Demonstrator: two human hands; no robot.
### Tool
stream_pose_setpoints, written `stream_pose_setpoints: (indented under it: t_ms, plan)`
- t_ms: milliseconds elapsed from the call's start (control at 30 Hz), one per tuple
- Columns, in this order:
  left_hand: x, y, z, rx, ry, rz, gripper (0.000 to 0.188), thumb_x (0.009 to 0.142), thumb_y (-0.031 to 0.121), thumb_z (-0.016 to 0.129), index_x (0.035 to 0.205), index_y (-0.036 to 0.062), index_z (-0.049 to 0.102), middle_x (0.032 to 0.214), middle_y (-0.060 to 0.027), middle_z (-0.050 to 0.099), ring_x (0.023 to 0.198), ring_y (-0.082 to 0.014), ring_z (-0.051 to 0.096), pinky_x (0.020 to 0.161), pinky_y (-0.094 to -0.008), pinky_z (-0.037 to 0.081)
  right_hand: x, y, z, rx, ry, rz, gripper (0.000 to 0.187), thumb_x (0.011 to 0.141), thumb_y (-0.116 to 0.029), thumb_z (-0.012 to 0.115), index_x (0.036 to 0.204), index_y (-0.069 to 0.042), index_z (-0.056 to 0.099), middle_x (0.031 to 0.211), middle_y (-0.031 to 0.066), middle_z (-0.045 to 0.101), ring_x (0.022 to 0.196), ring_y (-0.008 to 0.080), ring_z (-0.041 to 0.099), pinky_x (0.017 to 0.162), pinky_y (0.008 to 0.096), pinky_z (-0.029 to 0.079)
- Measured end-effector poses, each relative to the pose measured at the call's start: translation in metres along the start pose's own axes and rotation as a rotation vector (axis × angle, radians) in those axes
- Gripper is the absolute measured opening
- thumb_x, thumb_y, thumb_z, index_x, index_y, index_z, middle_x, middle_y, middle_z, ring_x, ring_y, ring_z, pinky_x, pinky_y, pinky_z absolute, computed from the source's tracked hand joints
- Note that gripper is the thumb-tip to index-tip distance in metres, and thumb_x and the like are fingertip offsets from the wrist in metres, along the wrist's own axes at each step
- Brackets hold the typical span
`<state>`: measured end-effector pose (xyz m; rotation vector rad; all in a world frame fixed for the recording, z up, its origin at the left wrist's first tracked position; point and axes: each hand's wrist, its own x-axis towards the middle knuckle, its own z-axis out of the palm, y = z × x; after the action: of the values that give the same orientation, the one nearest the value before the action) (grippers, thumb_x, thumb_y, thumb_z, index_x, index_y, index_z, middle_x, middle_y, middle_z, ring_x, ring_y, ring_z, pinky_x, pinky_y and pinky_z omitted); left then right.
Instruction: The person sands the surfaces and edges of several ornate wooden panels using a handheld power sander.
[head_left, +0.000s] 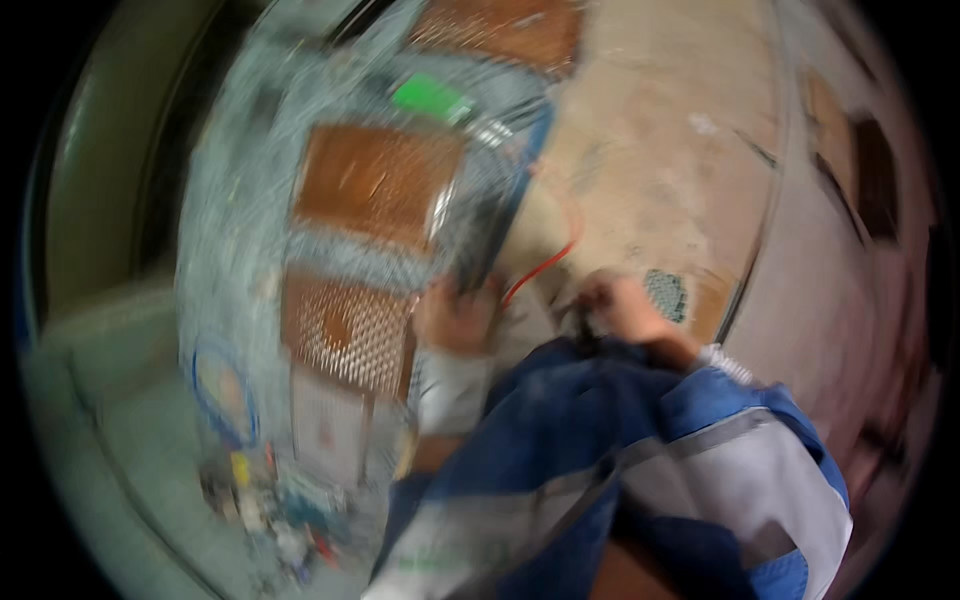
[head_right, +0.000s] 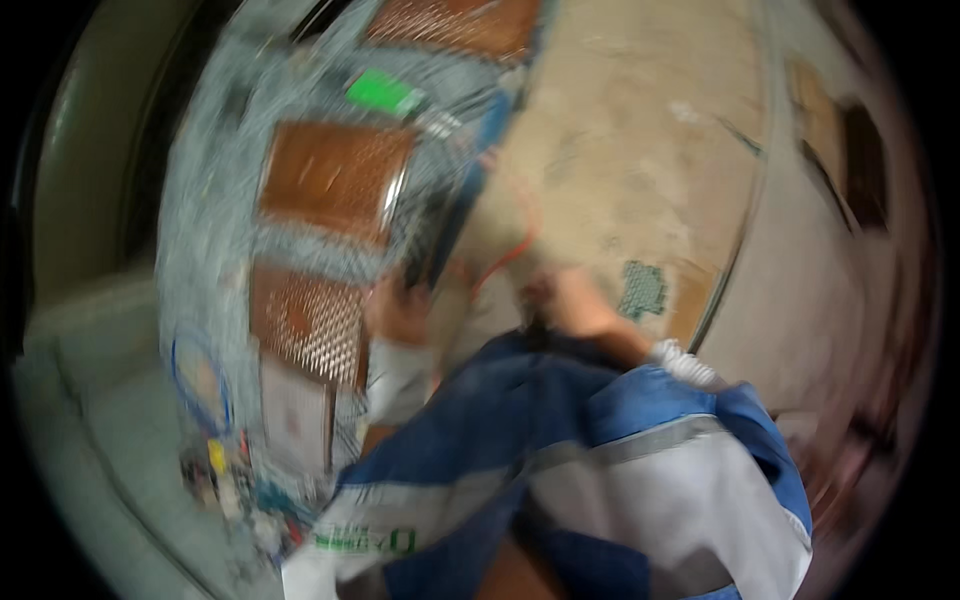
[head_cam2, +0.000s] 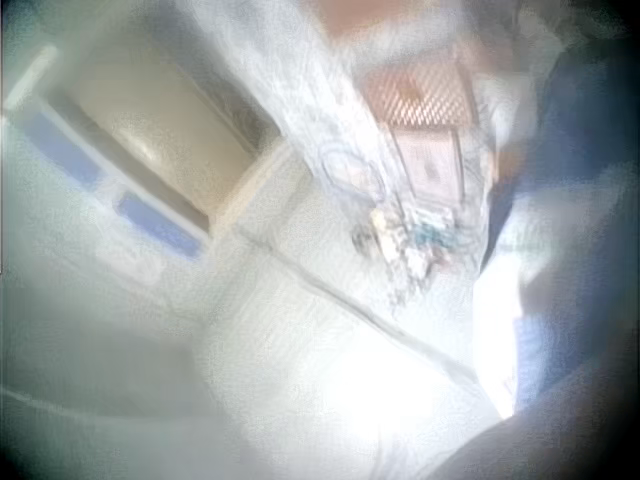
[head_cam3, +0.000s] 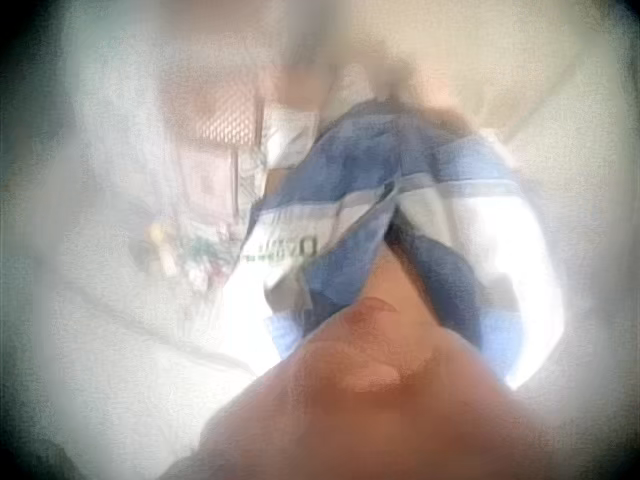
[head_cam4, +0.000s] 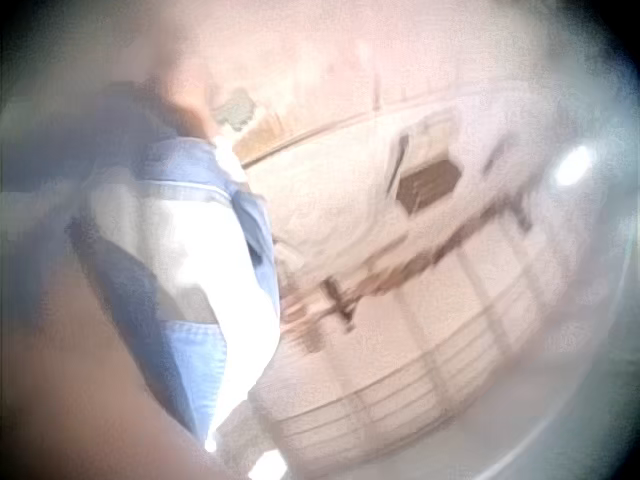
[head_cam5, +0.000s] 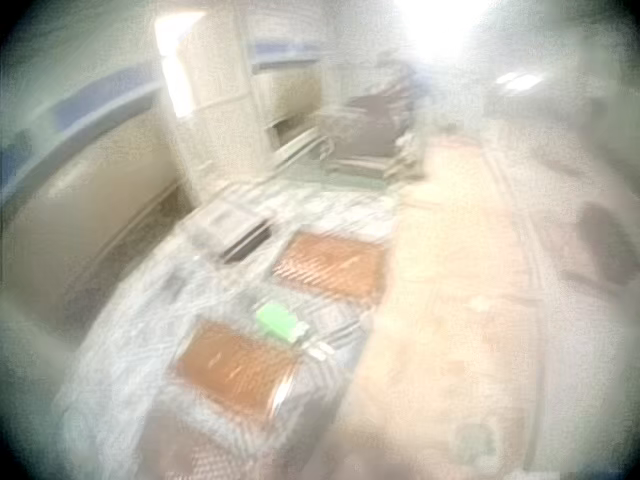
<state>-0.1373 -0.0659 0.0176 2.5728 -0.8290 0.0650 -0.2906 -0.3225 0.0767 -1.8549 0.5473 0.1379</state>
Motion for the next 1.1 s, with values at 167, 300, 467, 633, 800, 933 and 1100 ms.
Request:
stream_pose_setpoints:
  t_ms: [167,300,467,633,800,933,1100]
  plan:
    - [-0.095,0.012,-0.009,-0.286,0.001,0.238,0.011,0.086,0.011,0.066,0.095,0.0041,0.065,0.095,-0.0132,0.067,0.088,-0.0329,0.064,0.080,-0.0450,0.051,0.014,0.001,0.009,-0.234,-0.110,0.173,0.033,0.094,-0.025,0.073,0.078,0.000,0.057,0.066,0.0093,0.053,0.063,0.0146,0.046,0.058,0.0329,0.041]
    - [-0.128,-0.007,-0.032,-0.032,-0.042,0.021,0.013,0.085,0.010,0.066,0.097,0.0042,0.067,0.104,-0.0146,0.068,0.097,-0.0317,0.065,0.084,-0.0434,0.052,0.023,-0.005,0.014,-0.240,-0.121,0.087,0.032,0.096,-0.020,0.070,0.076,-0.001,0.054,0.064,0.0084,0.049,0.061,0.0141,0.043,0.056,0.0342,0.039]
    - [-0.128,-0.030,-0.048,0.118,0.197,-0.169,0.036,0.090,0.013,0.062,0.125,0.0059,0.065,0.131,-0.0164,0.061,0.117,-0.0326,0.060,0.096,-0.0475,0.049,0.030,-0.018,0.047,-0.176,-0.144,-0.080,0.022,0.097,-0.014,0.062,0.116,-0.003,0.068,0.089,0.0148,0.070,0.074,0.0219,0.065,0.070,0.0338,0.052]
    - [-0.145,-0.064,-0.058,0.250,-0.033,-0.168,0.049,0.098,0.024,0.054,0.145,0.0086,0.054,0.158,-0.0077,0.044,0.145,-0.0292,0.040,0.121,-0.0494,0.028,0.047,-0.042,0.121,-0.155,-0.205,-0.236,0.039,0.100,-0.011,0.059,0.138,-0.015,0.062,0.095,0.0207,0.071,0.080,0.0225,0.070,0.077,0.0344,0.054]
    - [-0.187,-0.105,-0.073,0.100,0.041,-0.054,0.038,0.101,0.019,0.053,0.134,0.0035,0.063,0.148,-0.0134,0.053,0.137,-0.0323,0.050,0.114,-0.0484,0.038,0.062,-0.058,0.203,-0.195,-0.150,-0.285,0.050,0.100,-0.015,0.061,0.149,-0.020,0.050,0.103,0.0180,0.072,0.079,0.0190,0.069,0.077,0.0330,0.056]
    - [-0.209,-0.139,-0.094,0.035,0.181,-0.047,0.033,0.098,0.013,0.059,0.127,-0.0025,0.063,0.139,-0.0204,0.057,0.129,-0.0368,0.055,0.107,-0.0486,0.044,0.018,-0.065,0.251,-0.500,-0.361,-0.423,0.065,0.095,-0.006,0.057,0.154,-0.024,0.041,0.102,0.0179,0.072,0.069,0.0314,0.070,0.069,0.0382,0.058]
    - [-0.232,-0.169,-0.116,0.049,0.319,-0.174,0.035,0.095,0.010,0.065,0.127,-0.0036,0.060,0.135,-0.0200,0.058,0.124,-0.0368,0.056,0.103,-0.0476,0.047,-0.008,-0.070,0.270,-0.458,-0.591,-0.440,0.073,0.091,-0.003,0.059,0.156,-0.026,0.038,0.113,0.0117,0.073,0.082,0.0292,0.073,0.077,0.0380,0.059]
